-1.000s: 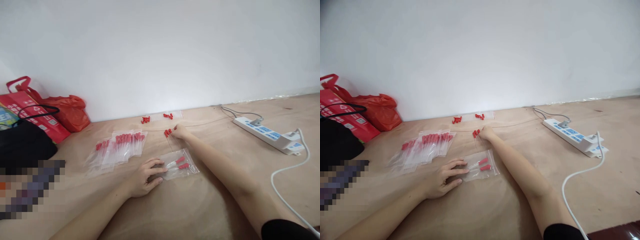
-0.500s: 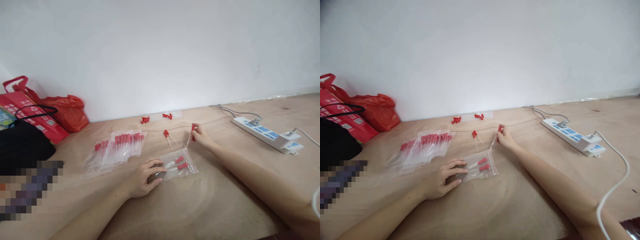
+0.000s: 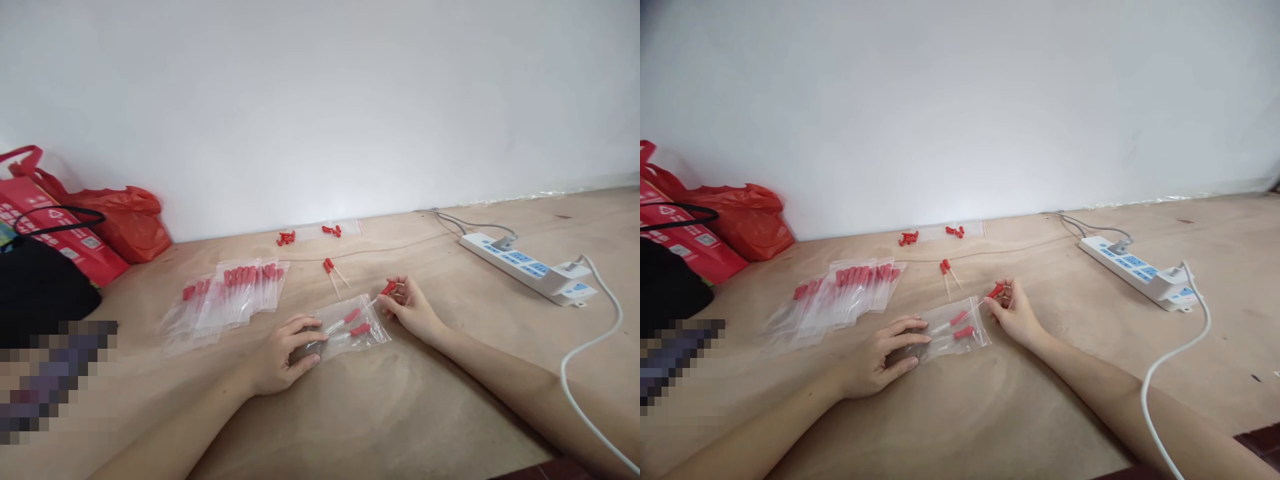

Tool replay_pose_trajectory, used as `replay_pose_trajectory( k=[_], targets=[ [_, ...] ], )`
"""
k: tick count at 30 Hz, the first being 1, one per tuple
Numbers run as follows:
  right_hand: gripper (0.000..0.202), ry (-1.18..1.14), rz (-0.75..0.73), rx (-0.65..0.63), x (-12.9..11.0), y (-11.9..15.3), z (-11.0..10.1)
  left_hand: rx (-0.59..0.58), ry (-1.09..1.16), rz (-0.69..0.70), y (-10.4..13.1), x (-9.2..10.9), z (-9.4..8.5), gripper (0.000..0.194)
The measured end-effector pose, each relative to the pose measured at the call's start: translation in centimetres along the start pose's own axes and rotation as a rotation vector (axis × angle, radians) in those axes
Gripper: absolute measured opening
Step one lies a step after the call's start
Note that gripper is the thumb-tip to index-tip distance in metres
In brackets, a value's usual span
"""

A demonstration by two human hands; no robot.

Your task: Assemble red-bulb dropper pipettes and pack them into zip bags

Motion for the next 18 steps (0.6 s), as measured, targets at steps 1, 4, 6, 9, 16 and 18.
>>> replay_pose_trajectory(
  k=[1,4,6,9,16,18],
  targets=[
    [0.039,0.01,0.016,-0.03,0.1,0.1,0.2,0.0,-0.002,0.004,0.0,0.1,0.0,0.032],
    [0.031,0.073,0.089,-0.171,0.6,0.5,1.3,-0.006,-0.004,0.018,-0.1,0.4,-0.2,0.036],
    [0.029,0.123,0.144,-0.293,1.0,0.9,2.3,-0.004,-0.002,0.021,-0.2,0.5,-0.3,0.037],
    [0.032,0.121,0.205,-0.465,1.2,1.8,3.8,0.001,0.003,0.022,-0.2,0.5,-0.3,0.038],
    [0.033,0.169,0.277,-0.56,1.6,2.1,4.6,0.0,-0.014,0.023,-0.2,0.3,-0.2,0.038],
    [0.034,0.172,0.289,-0.551,1.8,1.9,4.7,-0.008,-0.026,0.024,-0.2,0.2,0.1,0.038]
  ],
)
Point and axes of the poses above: each hand's wrist, its own y-axis away from the middle knuckle, its own z-axis out of the palm, x = y × z, the point moved 10 cm from there along -y, towards the middle knuckle, and after that the axes turned 14 degrees about -y, right-handed, at the moved point
